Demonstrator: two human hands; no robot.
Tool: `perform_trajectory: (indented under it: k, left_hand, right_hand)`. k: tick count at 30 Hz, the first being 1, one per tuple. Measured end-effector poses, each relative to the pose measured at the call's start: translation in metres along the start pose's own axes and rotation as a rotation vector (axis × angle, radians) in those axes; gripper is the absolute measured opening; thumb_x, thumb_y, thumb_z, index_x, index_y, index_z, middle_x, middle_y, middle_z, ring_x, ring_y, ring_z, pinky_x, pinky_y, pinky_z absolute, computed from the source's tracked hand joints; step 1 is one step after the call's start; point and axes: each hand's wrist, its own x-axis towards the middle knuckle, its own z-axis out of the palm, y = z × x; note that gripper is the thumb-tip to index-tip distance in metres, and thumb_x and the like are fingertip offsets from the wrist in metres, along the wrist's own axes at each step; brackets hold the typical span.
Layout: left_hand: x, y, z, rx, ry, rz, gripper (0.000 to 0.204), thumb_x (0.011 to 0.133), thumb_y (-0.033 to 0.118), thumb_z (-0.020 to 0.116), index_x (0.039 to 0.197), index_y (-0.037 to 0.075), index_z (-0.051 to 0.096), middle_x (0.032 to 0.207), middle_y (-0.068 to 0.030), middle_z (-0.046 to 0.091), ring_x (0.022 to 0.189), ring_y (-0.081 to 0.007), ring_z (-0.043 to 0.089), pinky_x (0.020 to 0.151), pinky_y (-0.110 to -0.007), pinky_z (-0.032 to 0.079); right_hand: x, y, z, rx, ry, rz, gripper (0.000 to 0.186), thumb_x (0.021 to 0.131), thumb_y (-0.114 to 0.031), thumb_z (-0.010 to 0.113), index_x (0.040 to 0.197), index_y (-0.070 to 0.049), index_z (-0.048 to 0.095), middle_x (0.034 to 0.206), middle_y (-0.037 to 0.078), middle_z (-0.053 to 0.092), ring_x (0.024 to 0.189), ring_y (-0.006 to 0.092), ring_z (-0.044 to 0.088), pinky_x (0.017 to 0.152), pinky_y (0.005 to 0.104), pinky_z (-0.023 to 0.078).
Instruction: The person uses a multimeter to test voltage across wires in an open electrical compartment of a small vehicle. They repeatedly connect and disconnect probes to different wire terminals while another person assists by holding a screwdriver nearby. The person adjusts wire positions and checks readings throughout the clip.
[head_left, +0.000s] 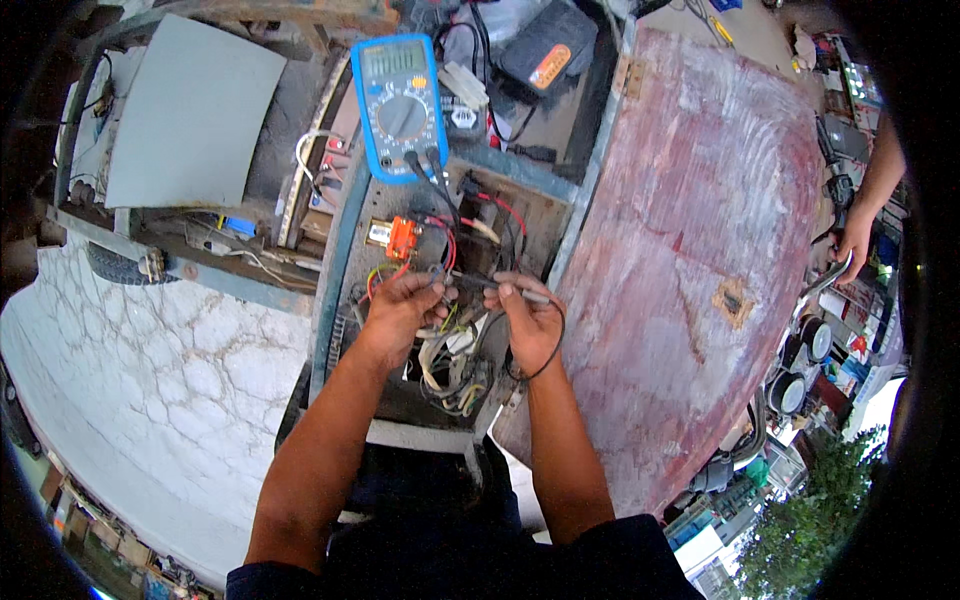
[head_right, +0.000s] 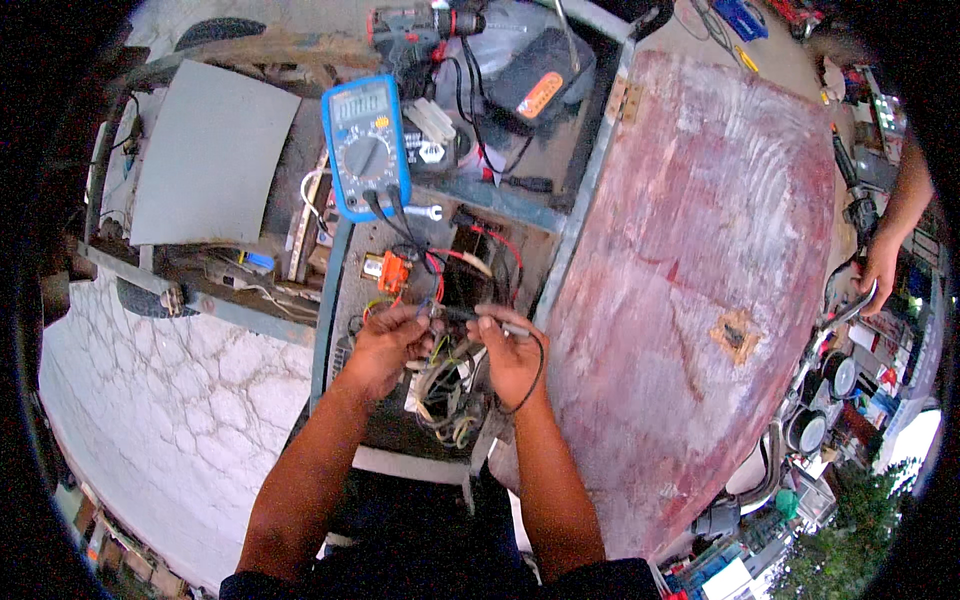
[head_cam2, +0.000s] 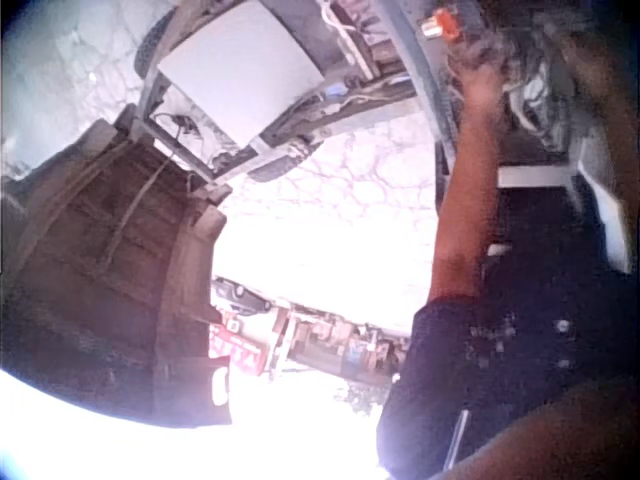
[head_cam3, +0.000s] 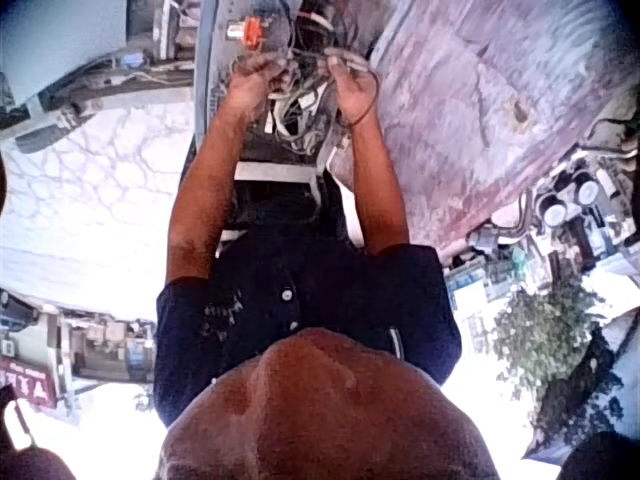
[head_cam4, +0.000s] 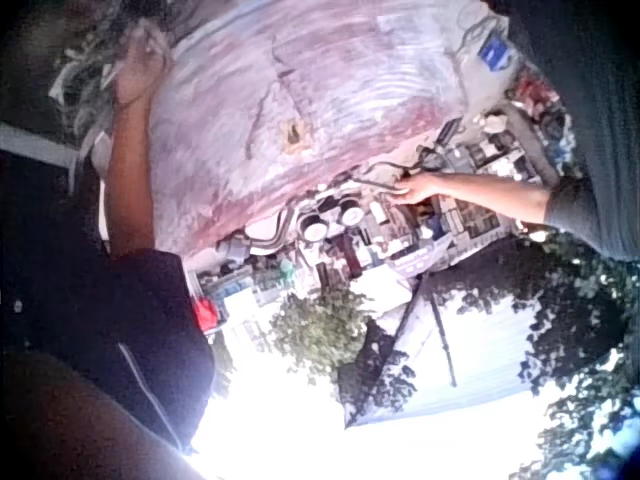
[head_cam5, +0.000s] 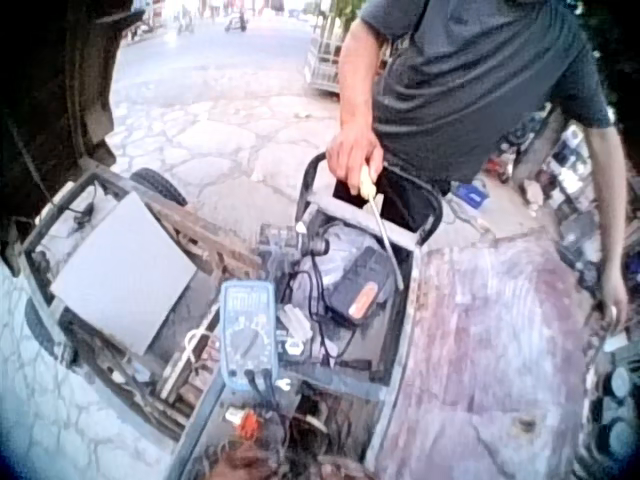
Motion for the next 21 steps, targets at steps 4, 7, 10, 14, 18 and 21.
perform_trajectory:
  k: [4,7,10,14,18,21]
  left_hand:
    - [0.0025,-0.0037,-0.0024,-0.049,-0.008,0.001,0.015,0.09,0.012,0.06,0.1,0.001,0.063,0.091,-0.0065,0.068,0.069,-0.0106,0.058,0.063,-0.025,0.049]
    - [0.0005,-0.0037,-0.0015,-0.058,0.003,0.009,0.014,0.09,0.012,0.061,0.098,0.001,0.064,0.09,-0.0068,0.068,0.069,-0.0108,0.058,0.063,-0.025,0.049]
    - [-0.0012,-0.0024,-0.0002,-0.048,0.008,0.014,0.013,0.09,0.012,0.061,0.097,0.001,0.064,0.09,-0.0072,0.068,0.069,-0.0109,0.057,0.063,-0.025,0.048]
    - [-0.0002,-0.0044,0.0001,-0.086,-0.058,0.044,0.014,0.089,0.011,0.061,0.098,0.0,0.064,0.09,-0.0077,0.068,0.069,-0.0112,0.058,0.062,-0.025,0.048]
    - [-0.0039,-0.0022,0.0041,-0.129,-0.026,0.062,0.016,0.089,0.013,0.062,0.099,0.0,0.064,0.089,-0.0071,0.068,0.069,-0.0115,0.059,0.062,-0.025,0.048]
    - [-0.0003,-0.0071,-0.002,-0.127,-0.003,0.05,0.017,0.089,0.013,0.063,0.099,0.0,0.064,0.089,-0.0072,0.068,0.07,-0.0116,0.059,0.063,-0.025,0.049]
  right_hand:
    - [-0.002,-0.0019,-0.0001,-0.021,-0.019,0.021,0.025,0.091,-0.014,0.061,0.107,0.005,0.062,0.089,0.012,0.067,0.08,0.0152,0.064,0.074,0.0287,0.053]
    - [-0.0031,-0.0049,0.0013,-0.052,0.002,0.048,0.024,0.091,-0.014,0.061,0.107,0.005,0.062,0.089,0.012,0.067,0.08,0.0151,0.064,0.073,0.029,0.053]
    - [-0.0031,-0.0022,0.0014,-0.026,-0.007,0.011,0.025,0.091,-0.014,0.062,0.107,0.005,0.062,0.089,0.011,0.067,0.08,0.0148,0.063,0.072,0.0285,0.052]
    - [-0.0052,0.003,0.0044,-0.172,-0.023,0.001,0.023,0.09,-0.014,0.062,0.105,0.004,0.063,0.089,0.011,0.068,0.08,0.0144,0.063,0.072,0.0281,0.052]
    - [-0.0067,0.0028,0.0072,-0.037,0.088,-0.038,0.022,0.089,-0.011,0.062,0.104,0.004,0.064,0.088,0.013,0.068,0.077,0.0147,0.064,0.071,0.0277,0.052]
    - [-0.0063,0.0022,0.0069,-0.037,0.075,-0.012,0.022,0.09,-0.012,0.062,0.104,0.004,0.063,0.088,0.014,0.068,0.076,0.0157,0.065,0.071,0.0281,0.052]
